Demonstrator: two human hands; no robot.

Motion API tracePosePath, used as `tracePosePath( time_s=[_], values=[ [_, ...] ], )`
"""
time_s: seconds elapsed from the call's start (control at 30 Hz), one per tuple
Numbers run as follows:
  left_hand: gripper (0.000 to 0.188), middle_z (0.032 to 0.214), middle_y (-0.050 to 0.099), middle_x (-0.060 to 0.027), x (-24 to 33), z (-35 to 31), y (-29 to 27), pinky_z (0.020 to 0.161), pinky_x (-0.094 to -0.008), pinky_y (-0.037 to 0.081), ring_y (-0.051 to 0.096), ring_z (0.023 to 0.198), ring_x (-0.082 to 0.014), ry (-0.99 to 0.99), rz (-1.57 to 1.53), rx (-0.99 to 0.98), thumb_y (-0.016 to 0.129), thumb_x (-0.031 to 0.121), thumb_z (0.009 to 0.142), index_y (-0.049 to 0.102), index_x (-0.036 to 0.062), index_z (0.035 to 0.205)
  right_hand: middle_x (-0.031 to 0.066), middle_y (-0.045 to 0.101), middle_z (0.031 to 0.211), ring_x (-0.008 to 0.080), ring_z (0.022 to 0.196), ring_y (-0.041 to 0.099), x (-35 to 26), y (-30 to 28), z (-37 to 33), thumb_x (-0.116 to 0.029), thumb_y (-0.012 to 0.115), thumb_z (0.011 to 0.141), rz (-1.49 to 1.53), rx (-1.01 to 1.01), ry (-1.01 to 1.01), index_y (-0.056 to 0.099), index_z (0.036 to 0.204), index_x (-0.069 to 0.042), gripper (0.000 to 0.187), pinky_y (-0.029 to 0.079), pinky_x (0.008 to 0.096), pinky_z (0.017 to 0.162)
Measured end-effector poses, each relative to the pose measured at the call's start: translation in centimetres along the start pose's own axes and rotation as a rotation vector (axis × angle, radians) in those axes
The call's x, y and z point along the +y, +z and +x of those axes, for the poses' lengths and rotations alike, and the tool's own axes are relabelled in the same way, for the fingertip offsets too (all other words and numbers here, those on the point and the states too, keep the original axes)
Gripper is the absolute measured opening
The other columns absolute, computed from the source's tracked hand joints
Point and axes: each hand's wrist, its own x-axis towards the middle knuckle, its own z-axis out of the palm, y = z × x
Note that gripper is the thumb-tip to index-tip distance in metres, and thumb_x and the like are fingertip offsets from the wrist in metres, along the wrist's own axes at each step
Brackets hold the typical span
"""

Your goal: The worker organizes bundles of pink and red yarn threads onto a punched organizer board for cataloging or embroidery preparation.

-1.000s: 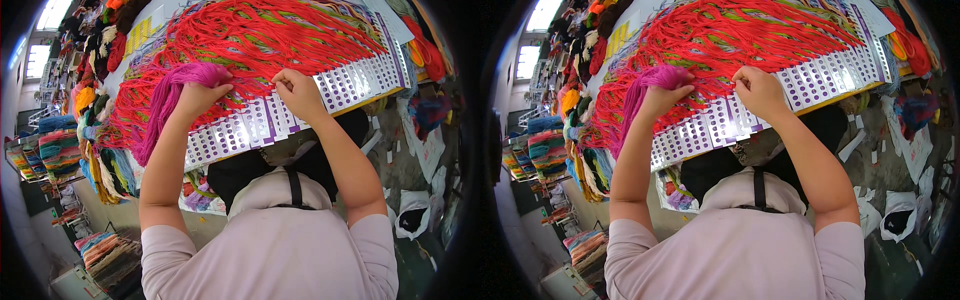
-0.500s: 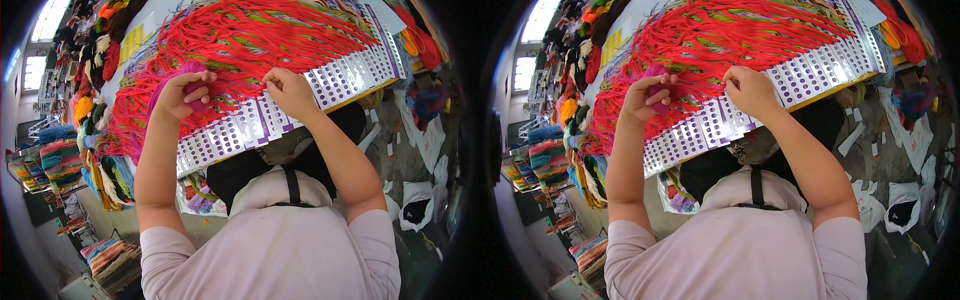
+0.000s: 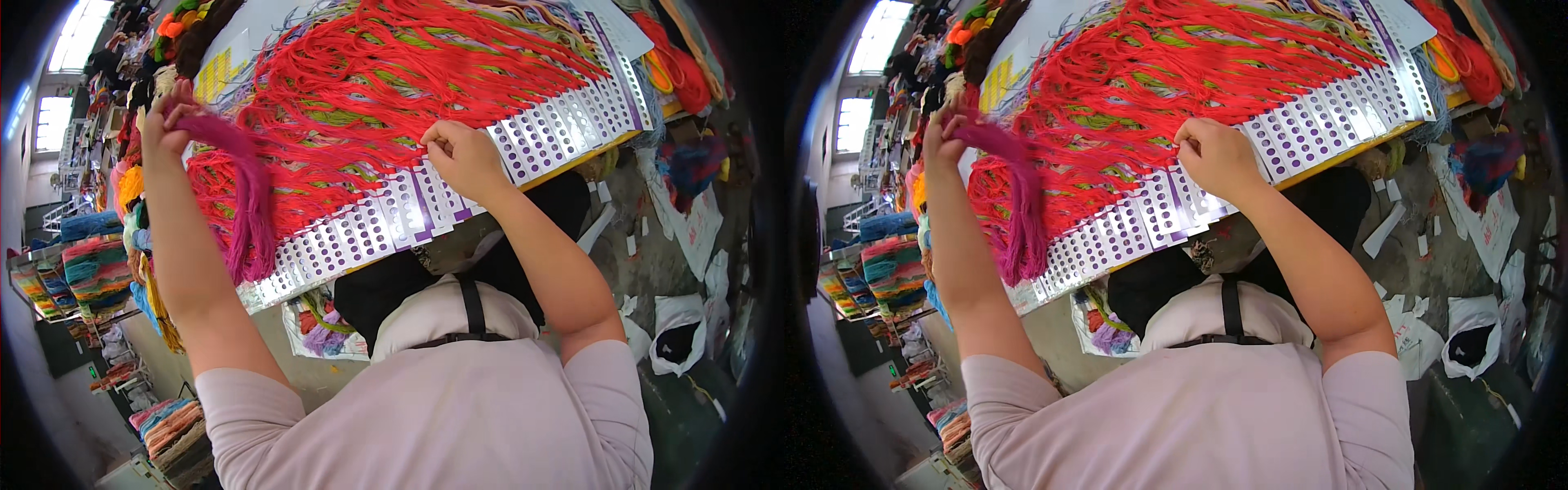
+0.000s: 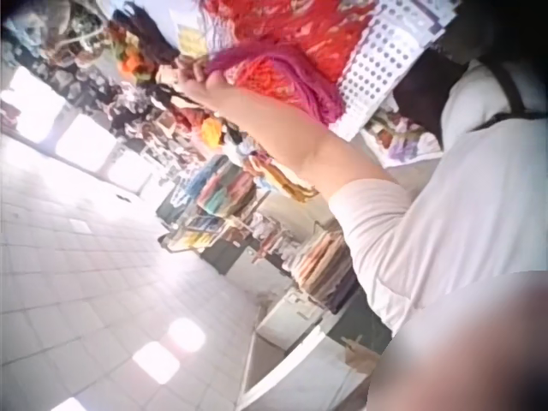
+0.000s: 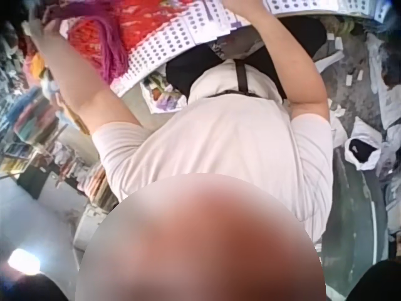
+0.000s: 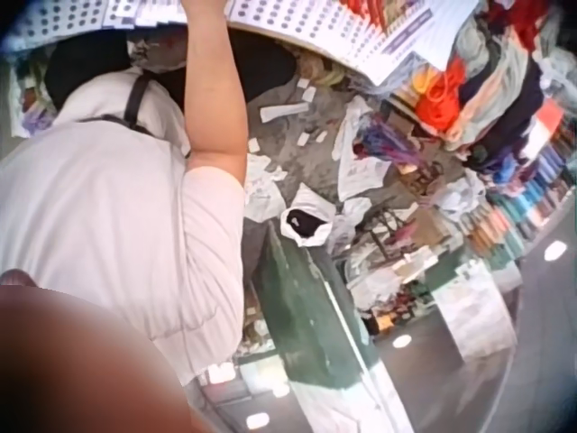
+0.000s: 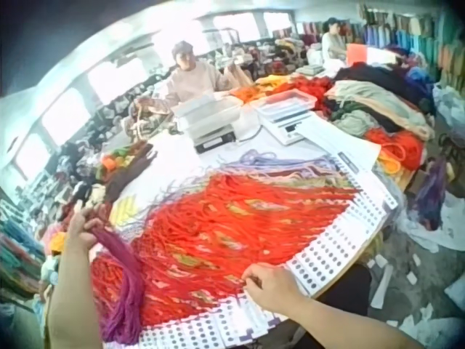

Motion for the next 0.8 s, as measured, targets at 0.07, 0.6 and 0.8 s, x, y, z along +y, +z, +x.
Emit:
tracePosePath(
  time_s=[0.07, 0.6, 0.8],
  values=[
    [0.030, 0.085, 0.059, -0.0076, 1.6, 1.9, -1.8, 0.053, -0.0206, 0.045, 0.038, 0.048, -0.0083, 0.334, 0.534, 0.329, 0.057, 0.008, 0.091, 0.056, 0.0008, 0.120, 0.0073, 0.064, 0.079, 0.0243, 0.068, 0.062, -0.4, 0.1, 0.1, -0.014, 0.060, 0.080, 0.015, -0.015, -0.007, 0.064, 0.087, -0.009, 0.009, 0.048, 0.0375, 0.063],
    [0.043, 0.123, 0.059, -0.0094, -19.0, -23.6, 6.9, 0.091, -0.0353, 0.045, 0.056, 0.110, -0.0179, -0.408, -0.037, -0.589, 0.046, 0.026, 0.099, 0.050, -0.0007, 0.132, 0.0035, 0.064, 0.078, 0.0069, 0.066, 0.060, -9.9, -0.8, -4.3, -0.009, 0.068, 0.085, 0.698, -0.271, 0.005, 0.065, 0.090, 0.003, 0.013, 0.046, 0.0195, 0.056],
    [0.042, 0.120, 0.060, -0.0090, -20.3, -23.9, 6.4, 0.086, -0.0323, 0.045, 0.057, 0.106, -0.0163, -0.440, -0.104, -0.581, 0.046, 0.026, 0.098, 0.052, -0.0006, 0.131, 0.0007, 0.063, 0.074, 0.0037, 0.063, 0.054, -10.2, -0.9, -5.2, -0.008, 0.067, 0.084, 0.867, -0.232, 0.173, 0.066, 0.087, 0.001, 0.010, 0.043, 0.0199, 0.056]
  ],
)
